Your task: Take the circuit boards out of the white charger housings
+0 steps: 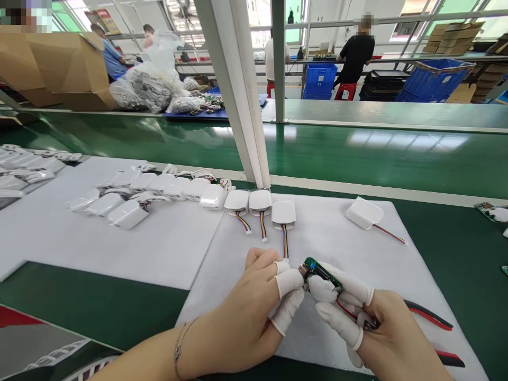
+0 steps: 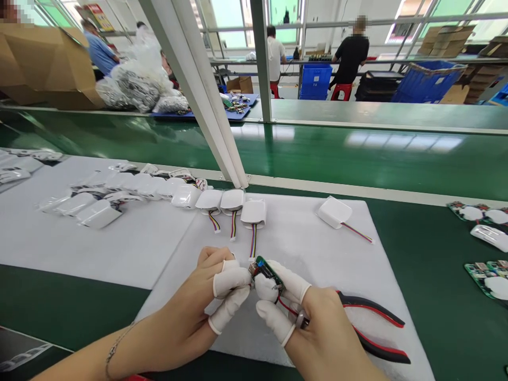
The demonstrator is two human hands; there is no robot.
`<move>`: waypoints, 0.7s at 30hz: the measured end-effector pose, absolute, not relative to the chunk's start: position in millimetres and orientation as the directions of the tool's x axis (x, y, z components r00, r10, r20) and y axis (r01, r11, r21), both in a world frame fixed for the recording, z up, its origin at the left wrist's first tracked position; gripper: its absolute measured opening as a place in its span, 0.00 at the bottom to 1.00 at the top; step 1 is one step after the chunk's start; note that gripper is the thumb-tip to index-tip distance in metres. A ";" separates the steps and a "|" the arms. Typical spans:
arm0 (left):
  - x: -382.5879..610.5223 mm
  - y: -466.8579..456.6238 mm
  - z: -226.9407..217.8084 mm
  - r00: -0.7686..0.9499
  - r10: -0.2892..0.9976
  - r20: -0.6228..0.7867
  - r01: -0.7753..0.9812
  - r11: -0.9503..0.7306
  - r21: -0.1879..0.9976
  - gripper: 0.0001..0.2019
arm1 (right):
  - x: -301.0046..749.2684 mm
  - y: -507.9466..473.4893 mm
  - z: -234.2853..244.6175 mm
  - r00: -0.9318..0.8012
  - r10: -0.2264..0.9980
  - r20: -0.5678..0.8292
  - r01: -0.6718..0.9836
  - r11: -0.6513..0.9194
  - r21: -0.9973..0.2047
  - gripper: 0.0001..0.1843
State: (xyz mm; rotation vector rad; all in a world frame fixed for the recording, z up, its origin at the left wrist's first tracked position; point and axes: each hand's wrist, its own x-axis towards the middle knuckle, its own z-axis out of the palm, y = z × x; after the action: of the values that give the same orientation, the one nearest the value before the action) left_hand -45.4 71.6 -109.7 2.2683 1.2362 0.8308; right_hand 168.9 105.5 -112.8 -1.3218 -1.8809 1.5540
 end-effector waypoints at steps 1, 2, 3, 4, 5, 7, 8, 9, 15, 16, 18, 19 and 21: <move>-45.3 71.9 -109.4 0.427 0.854 0.297 0.603 -0.514 0.610 0.07 | 168.2 105.4 -112.1 -0.495 0.824 -0.275 0.423 -0.047 -0.905 0.19; -45.1 72.0 -109.1 0.431 0.854 0.292 0.607 -0.513 0.607 0.07 | 167.2 105.3 -111.1 -0.497 0.825 -0.268 0.418 -0.043 -0.908 0.19; -44.8 72.0 -108.6 0.432 0.855 0.288 0.611 -0.512 0.604 0.07 | 166.1 105.3 -109.9 -0.500 0.827 -0.258 0.411 -0.035 -0.911 0.18; -44.6 71.9 -108.2 0.432 0.855 0.286 0.614 -0.511 0.602 0.07 | 164.9 105.3 -108.7 -0.505 0.829 -0.242 0.399 -0.024 -0.917 0.17; -44.3 71.7 -107.8 0.431 0.856 0.285 0.616 -0.510 0.601 0.07 | 163.8 105.3 -107.5 -0.507 0.831 -0.228 0.387 -0.017 -0.922 0.16; -44.0 71.3 -107.5 0.427 0.857 0.287 0.616 -0.508 0.601 0.06 | 161.9 105.0 -105.8 -0.507 0.836 -0.211 0.360 -0.017 -0.933 0.16; -43.8 71.1 -107.7 0.425 0.856 0.293 0.616 -0.511 0.599 0.06 | 161.1 104.7 -105.3 -0.504 0.839 -0.203 0.347 -0.019 -0.938 0.16; -43.7 71.1 -108.1 0.424 0.853 0.303 0.618 -0.517 0.592 0.06 | 160.3 104.1 -105.1 -0.496 0.846 -0.195 0.336 -0.021 -0.942 0.15; -41.7 70.5 -116.9 0.403 0.808 0.431 0.689 -0.577 0.438 0.07 | 151.7 99.0 -104.1 -0.405 0.905 -0.129 0.264 -0.020 -0.964 0.12; -41.1 70.1 -118.8 0.394 0.794 0.463 0.706 -0.584 0.401 0.07 | 149.7 98.6 -103.6 -0.394 0.911 -0.119 0.253 -0.016 -0.967 0.12; -39.8 69.3 -121.7 0.377 0.766 0.521 0.730 -0.592 0.343 0.07 | 146.9 98.3 -103.5 -0.380 0.919 -0.104 0.234 -0.013 -0.972 0.12; -39.2 69.0 -122.6 0.369 0.753 0.545 0.736 -0.595 0.324 0.07 | 146.6 98.3 -104.1 -0.380 0.919 -0.105 0.230 -0.016 -0.973 0.12; -38.7 68.8 -123.2 0.359 0.738 0.571 0.743 -0.596 0.303 0.07 | 148.8 98.4 -107.3 -0.391 0.912 -0.127 0.247 -0.029 -0.969 0.13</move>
State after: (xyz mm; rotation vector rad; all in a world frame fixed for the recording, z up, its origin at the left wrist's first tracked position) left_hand -38.7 68.8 -123.2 2.5959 1.4145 1.0840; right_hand 148.8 98.4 -107.3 -1.2239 -1.6638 1.4558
